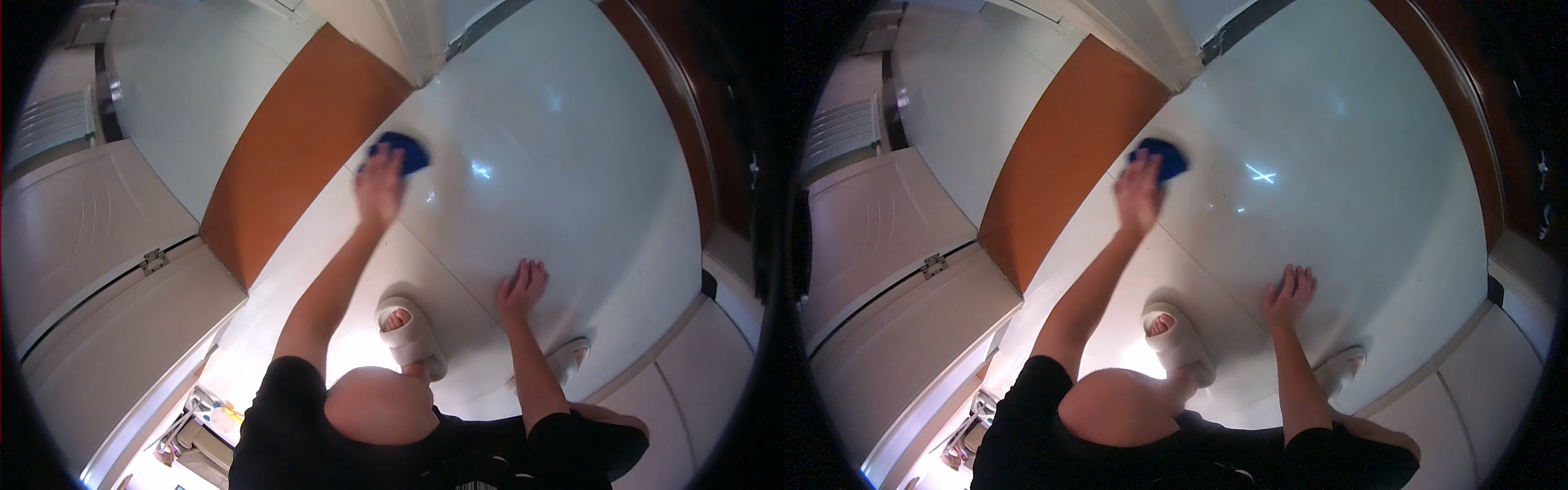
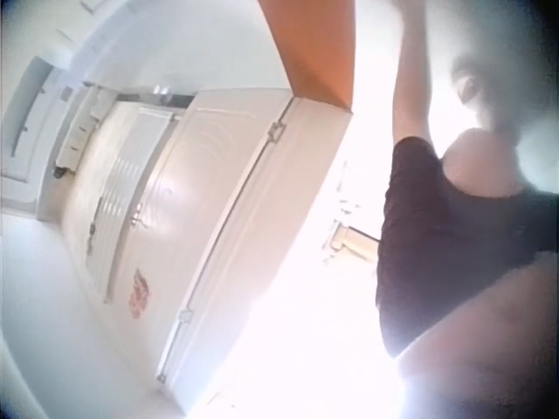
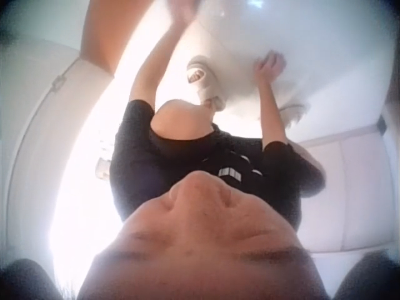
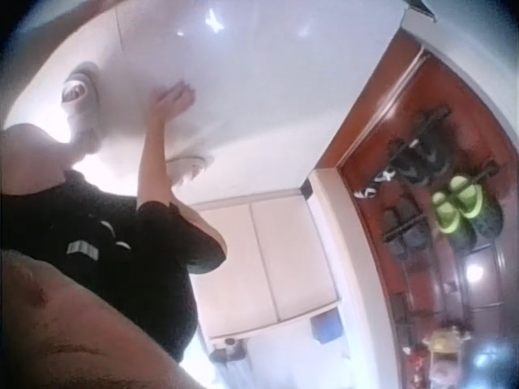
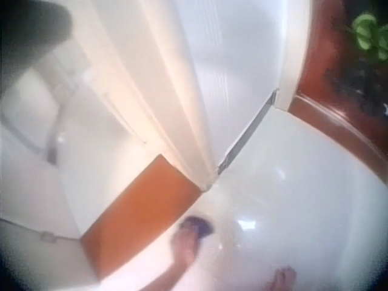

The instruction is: The person rinses a blue cloth in a sink and then wipes the floor near a wooden cabinet base.

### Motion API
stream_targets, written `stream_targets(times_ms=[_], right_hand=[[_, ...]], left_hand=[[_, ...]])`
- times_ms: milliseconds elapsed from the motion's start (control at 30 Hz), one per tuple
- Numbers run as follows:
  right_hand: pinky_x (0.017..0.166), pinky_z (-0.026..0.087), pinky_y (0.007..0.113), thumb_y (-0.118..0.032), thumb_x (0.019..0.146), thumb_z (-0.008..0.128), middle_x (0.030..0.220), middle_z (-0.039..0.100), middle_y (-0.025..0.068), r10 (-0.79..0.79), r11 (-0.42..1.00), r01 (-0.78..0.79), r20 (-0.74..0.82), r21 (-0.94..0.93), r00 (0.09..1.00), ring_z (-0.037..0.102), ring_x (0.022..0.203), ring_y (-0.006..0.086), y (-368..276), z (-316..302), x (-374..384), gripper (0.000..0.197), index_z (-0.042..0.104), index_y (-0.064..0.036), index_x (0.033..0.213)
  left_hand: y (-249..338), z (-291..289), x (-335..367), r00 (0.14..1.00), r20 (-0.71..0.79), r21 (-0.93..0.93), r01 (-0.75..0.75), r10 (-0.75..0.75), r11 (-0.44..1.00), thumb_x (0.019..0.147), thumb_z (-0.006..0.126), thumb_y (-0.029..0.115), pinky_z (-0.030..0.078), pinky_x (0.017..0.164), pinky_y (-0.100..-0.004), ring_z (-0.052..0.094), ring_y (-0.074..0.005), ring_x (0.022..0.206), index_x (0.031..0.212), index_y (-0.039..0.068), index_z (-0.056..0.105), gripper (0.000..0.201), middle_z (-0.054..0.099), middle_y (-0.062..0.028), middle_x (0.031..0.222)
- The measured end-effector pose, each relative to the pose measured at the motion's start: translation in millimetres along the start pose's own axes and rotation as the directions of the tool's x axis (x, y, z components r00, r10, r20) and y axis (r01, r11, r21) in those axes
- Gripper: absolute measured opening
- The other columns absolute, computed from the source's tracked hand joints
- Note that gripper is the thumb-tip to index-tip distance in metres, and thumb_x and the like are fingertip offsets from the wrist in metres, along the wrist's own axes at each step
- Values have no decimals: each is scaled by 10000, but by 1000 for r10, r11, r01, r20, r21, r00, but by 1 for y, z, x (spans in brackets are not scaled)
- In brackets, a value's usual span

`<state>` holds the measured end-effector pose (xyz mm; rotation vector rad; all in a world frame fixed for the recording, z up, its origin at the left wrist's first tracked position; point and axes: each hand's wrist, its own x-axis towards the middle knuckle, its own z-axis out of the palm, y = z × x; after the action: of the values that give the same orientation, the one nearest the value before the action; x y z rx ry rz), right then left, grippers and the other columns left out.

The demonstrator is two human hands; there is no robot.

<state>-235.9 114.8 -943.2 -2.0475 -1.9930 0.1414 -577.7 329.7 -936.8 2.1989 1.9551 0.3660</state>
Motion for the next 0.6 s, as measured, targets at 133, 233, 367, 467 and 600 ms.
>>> stream_targets(times_ms=[133, 233, 367, 467, 600], right_hand=[[1127, 325, 673, -347, 913, 594, 1378, 505, 251, -25, 1000, 25, -1, 7, 1000, 448, 1347, 480, -11, 1, 5, 594, 519, -17, 1401], [1135, 310, 678, -333, 911, 589, 1388, 497, 254, -17, 1000, 17, 23, 10, 1000, 436, 1357, 482, -12, -2, 6, 601, 504, -12, 1412], [1146, 295, 678, -317, 916, 582, 1398, 488, 261, -17, 1000, 17, 41, 3, 999, 415, 1375, 485, -18, 0, 7, 595, 498, -7, 1417], [1156, 281, 678, -305, 920, 578, 1407, 480, 266, -23, 1000, 23, 30, 6, 999, 396, 1392, 485, -17, 0, 11, 596, 487, -4, 1427], [1145, 294, 681, -315, 938, 564, 1400, 483, 269, -12, 999, 14, 50, -50, 999, 410, 1380, 491, -8, -8, 5, 583, 488, -6, 1426]], left_hand=[[-169, -34, -66, 925, -223, 96, 333, -306, 938, 853, 578, 37, 170, 1236, -599, 260, -381, 1545, 1572, 127, 399, 747, 340, -193, 1640], [-247, -52, -74, 764, -296, -33, 592, -573, 806, 947, 550, 91, 217, 1238, -550, 258, -485, 1506, 1589, 106, 348, 674, 303, -281, 1625], [-308, -69, 6, 643, -335, -7, 729, -689, 684, 1012, 529, 348, 226, 1231, -546, 278, -512, 1479, 1575, 198, 408, 596, 317, -314, 1603], [-279, -58, 86, 753, -263, -108, 598, -603, 794, 996, 589, 407, 268, 1232, -501, 327, -471, 1468, 1501, 174, 528, 559, 379, -272, 1585], [-131, -11, 108, 960, -215, -100, 161, -179, 982, 966, 679, 286, 321, 1212, -485, 355, -411, 1486, 1447, 184, 583, 501, 397, -212, 1599]])
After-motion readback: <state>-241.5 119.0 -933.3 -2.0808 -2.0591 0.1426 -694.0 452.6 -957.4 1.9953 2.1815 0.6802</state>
